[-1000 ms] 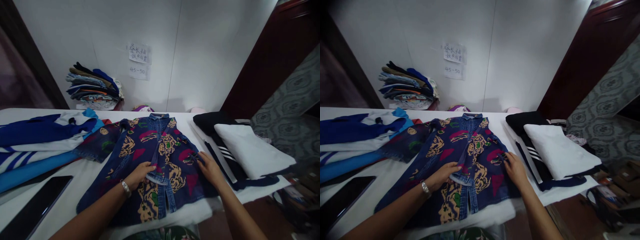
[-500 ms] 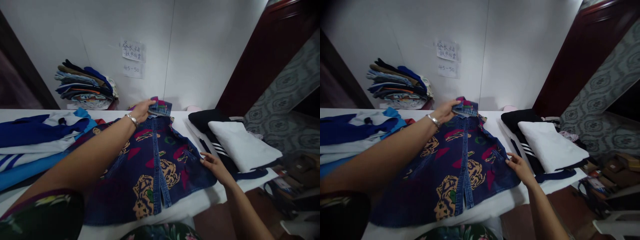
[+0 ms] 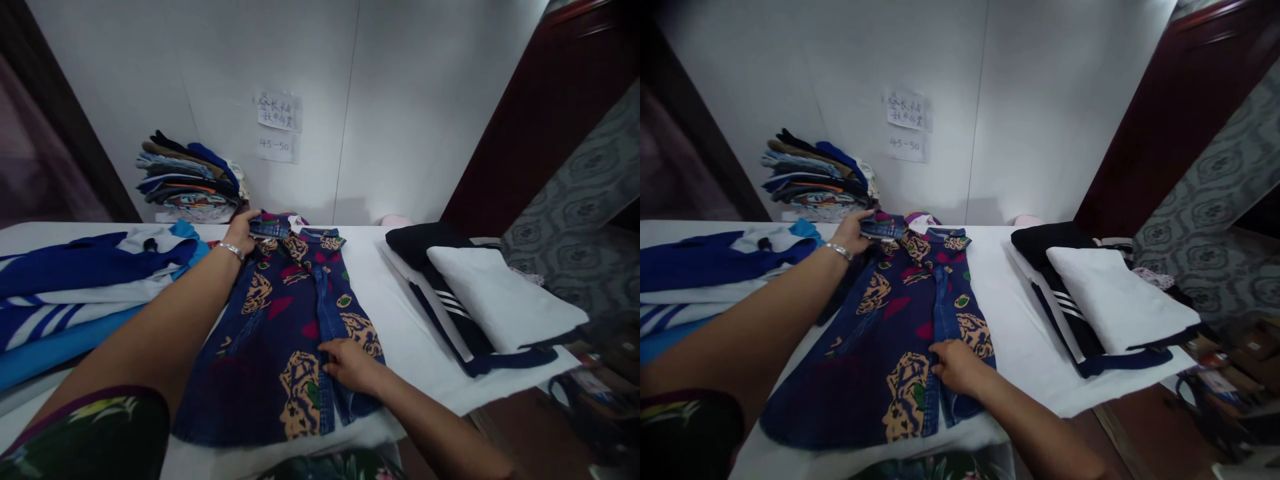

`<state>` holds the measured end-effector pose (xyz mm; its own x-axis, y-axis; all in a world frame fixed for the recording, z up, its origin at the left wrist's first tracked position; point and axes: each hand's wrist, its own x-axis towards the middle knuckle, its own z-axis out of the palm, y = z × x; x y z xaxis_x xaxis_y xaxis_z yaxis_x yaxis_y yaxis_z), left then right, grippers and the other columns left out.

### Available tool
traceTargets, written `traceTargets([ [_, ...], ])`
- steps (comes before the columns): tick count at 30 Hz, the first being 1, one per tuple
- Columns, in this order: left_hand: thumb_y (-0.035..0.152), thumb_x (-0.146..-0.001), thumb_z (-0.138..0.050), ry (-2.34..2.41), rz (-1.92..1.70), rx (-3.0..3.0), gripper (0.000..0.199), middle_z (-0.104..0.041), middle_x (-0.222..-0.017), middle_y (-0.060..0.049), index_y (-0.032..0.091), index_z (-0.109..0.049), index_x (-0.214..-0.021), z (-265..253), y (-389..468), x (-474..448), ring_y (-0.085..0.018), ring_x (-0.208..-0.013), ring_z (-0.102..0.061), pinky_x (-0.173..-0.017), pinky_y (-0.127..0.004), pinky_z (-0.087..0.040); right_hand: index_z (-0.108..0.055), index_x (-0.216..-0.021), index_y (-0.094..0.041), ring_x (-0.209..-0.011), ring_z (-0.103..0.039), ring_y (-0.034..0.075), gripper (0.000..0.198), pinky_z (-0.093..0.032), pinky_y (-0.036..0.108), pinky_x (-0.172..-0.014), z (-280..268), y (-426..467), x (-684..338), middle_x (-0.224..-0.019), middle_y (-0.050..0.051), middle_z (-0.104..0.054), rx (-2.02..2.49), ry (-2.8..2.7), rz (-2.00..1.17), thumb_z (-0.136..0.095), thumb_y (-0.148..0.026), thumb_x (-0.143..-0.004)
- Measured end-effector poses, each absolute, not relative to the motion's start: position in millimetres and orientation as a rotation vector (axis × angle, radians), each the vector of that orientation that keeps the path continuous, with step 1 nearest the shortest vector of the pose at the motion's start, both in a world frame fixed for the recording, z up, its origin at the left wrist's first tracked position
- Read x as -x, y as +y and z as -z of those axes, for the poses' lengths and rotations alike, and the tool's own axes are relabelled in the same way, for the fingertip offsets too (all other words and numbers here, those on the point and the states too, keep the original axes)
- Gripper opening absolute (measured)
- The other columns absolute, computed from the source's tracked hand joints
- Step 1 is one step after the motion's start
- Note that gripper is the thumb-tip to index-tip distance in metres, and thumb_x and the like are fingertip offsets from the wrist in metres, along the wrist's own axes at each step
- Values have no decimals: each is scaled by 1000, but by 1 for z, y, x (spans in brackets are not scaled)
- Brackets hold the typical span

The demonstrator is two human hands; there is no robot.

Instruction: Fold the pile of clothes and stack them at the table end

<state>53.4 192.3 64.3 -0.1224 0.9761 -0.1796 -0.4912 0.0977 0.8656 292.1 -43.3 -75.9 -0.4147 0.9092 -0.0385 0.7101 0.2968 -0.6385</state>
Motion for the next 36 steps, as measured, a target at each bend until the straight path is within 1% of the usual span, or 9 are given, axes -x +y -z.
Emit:
traceTargets([
  [6,16,-65,-63,1037,-1354,-700,5,-65,-58,-2,14,-62,-69,-44,177,-43,-15,-52,-59,-55,-27,-49,-65,-115,-22,-65,-60,14,34,-49,25,-59,75,-36,-309,-81,1,-67,1268,-1942,-1290,-60,-28,-82],
  [10,17,-61,-68,919,-1414,-897,10,-64,-59,-1,14,-61,-66,-51,160,-49,-14,-53,-58,-53,-24,-47,-67,-107,-21,-89,-61,18,30,-50,33,-81,65,-9,-336,-97,4,-66,1255,-1730,-988,-63,-33,-80],
  [13,22,-56,-76,916,-1348,-1191,22,-65,-66,0,15,-62,-72,-56,128,-60,-14,-58,-58,-57,-24,-45,-64,-106,-20,-92,-63,19,35,-50,35,-83,67,13,-350,-101,6,-66,1271,-1459,-1181,-69,-35,-75],
  [18,34,-61,-77,970,-899,-1791,23,-63,-73,0,19,-64,-72,-26,41,-104,-15,-66,-56,-60,-25,-42,-53,-108,-20,-84,-68,16,31,-53,31,-77,78,49,-361,-96,6,-69,1165,-869,-1612,-62,-37,-83],
  [21,50,-74,-63,824,-363,-1666,30,-60,-66,0,22,-60,-84,16,-1,-135,-13,-50,-53,-48,-26,-39,-54,-106,-19,-75,-69,16,28,-55,30,-72,83,70,-359,-87,5,-70,1103,-753,-1730,-48,-42,-92],
  [23,55,-79,-55,853,-254,-1606,36,-58,-64,1,22,-58,-90,40,-11,-148,-14,-48,-53,-44,-26,-38,-57,-104,-16,-70,-69,16,30,-55,28,-69,86,83,-357,-82,5,-71,1103,-711,-1762,-42,-41,-95],
  [26,51,-83,-48,1037,-423,-1830,33,-60,-71,0,20,-59,-87,55,-3,-154,-16,-61,-58,-55,-28,-44,-60,-102,-14,-68,-70,18,31,-56,30,-70,90,101,-357,-76,6,-71,1119,-660,-1770,-39,-35,-97],
  [29,41,-84,-51,1197,-579,-2130,25,-63,-91,-3,20,-61,-92,57,8,-154,-18,-82,-60,-74,-31,-46,-62,-100,-13,-67,-70,18,29,-56,31,-71,93,122,-362,-74,6,-72,1142,-651,-1760,-40,-31,-96],
  [36,36,-83,-56,1167,-420,-2326,23,-60,-106,-6,21,-61,-99,83,-10,-166,-24,-105,-55,-91,-37,-44,-62,-95,-12,-64,-68,17,26,-56,29,-70,95,185,-369,-70,5,-70,1222,-647,-1636,-40,-25,-95],
])
